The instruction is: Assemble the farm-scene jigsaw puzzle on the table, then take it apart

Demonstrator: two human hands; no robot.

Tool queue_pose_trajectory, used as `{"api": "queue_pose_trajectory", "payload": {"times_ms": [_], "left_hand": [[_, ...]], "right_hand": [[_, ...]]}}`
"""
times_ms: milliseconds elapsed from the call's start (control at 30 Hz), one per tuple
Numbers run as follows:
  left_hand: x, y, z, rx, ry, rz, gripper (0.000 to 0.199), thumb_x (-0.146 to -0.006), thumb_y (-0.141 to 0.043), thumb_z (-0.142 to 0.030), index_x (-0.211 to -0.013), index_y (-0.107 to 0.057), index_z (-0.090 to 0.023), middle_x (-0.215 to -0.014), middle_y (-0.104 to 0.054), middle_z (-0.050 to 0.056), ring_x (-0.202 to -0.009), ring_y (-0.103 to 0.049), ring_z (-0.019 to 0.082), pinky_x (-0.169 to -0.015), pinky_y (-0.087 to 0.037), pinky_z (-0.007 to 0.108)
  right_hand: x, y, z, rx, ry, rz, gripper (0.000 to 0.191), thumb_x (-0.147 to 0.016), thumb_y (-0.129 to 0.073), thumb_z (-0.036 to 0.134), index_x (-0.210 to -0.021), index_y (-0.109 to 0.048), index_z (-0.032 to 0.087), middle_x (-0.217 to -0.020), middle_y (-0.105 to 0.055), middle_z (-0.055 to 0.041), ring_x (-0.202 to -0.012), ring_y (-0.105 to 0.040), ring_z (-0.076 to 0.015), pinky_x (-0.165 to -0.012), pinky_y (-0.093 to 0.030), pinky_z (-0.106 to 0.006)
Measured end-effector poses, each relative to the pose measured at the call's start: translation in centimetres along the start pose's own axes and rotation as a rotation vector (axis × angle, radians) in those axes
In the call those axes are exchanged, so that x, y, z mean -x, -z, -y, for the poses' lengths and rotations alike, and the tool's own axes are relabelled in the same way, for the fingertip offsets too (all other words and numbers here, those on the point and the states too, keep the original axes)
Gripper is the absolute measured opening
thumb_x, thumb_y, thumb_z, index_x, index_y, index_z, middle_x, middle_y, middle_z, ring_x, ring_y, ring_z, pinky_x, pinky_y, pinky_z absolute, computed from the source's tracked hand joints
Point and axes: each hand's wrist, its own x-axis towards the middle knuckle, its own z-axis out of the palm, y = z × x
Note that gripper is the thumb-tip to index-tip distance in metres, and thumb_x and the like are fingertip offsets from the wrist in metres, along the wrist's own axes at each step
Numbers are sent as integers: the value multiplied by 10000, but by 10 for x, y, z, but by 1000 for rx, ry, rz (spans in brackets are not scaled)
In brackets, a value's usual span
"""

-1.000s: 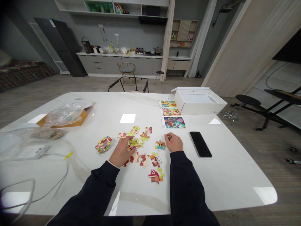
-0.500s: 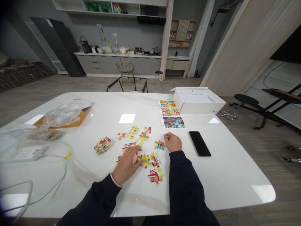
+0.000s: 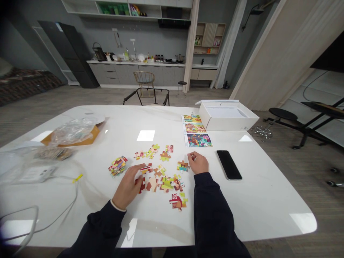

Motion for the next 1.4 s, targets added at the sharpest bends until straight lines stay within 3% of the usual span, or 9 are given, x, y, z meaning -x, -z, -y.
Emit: {"api": "queue_pose_trajectory", "payload": {"times_ms": [133,400,567,733,1000,1100,1167,1300,1400], "left_hand": [[1,8,19,23,117,-3,498,-879,-518,-121,-1362,-531,-244,-1299,-637,103,-1088,-657,253,-974,-570,466],[-16,-1,18,-30,46,31,401,-901,-632,-219,-1296,-565,-227,-1259,-664,92,-1215,-567,299,-1063,-496,494],[-26,-9,-2,-56,-3,1,312,-901,-651,-217,-1209,-602,-229,-1189,-679,81,-1153,-569,303,-1032,-489,494],[-39,-28,-33,-113,-32,95,278,-804,-750,-170,-1045,-624,-230,-1033,-680,71,-1059,-577,316,-933,-512,485],[-47,-41,-40,-63,-6,119,369,-723,-672,-46,-1017,-549,-231,-992,-648,55,-973,-609,277,-872,-539,436],[-44,-27,-37,1,-53,58,394,-755,-640,-80,-1099,-530,-236,-1033,-651,53,-994,-638,250,-886,-558,405],[-43,-3,-26,26,-37,-45,372,-811,-636,-162,-1157,-519,-236,-1067,-663,58,-1003,-657,234,-903,-566,398],[-41,60,16,-66,185,-291,333,-833,-658,-343,-1127,-544,-238,-1075,-697,54,-933,-693,229,-878,-588,407],[-36,87,45,-92,249,-304,369,-807,-667,-429,-1099,-568,-226,-1066,-713,49,-944,-704,236,-873,-598,409]], "right_hand": [[0,0,0,20,-10,6,257,-900,-579,449,-850,-743,258,-752,-730,0,-696,-634,-190,-622,-368,-278],[0,0,0,18,-7,8,240,-898,-584,430,-833,-735,256,-735,-720,6,-701,-633,-188,-627,-365,-275],[0,-1,0,25,4,7,258,-901,-578,446,-837,-738,254,-741,-725,0,-695,-634,-190,-620,-367,-278],[-1,-2,-3,22,1,2,254,-898,-580,448,-841,-740,259,-747,-726,4,-691,-634,-188,-616,-367,-278],[-2,-2,-2,14,-6,12,258,-888,-584,454,-821,-736,257,-729,-716,4,-676,-628,-184,-611,-368,-275],[0,-1,-1,11,-5,13,257,-892,-582,450,-825,-737,255,-726,-717,4,-674,-627,-184,-614,-365,-275],[0,-1,-1,7,3,16,263,-897,-577,451,-833,-739,254,-722,-717,2,-679,-632,-186,-614,-364,-276],[0,-3,-3,18,8,12,267,-900,-577,462,-843,-742,259,-727,-720,1,-691,-639,-190,-599,-350,-272],[-1,-3,-4,25,-3,9,272,-899,-576,471,-843,-738,261,-729,-718,1,-683,-630,-189,-595,-341,-272]]}}
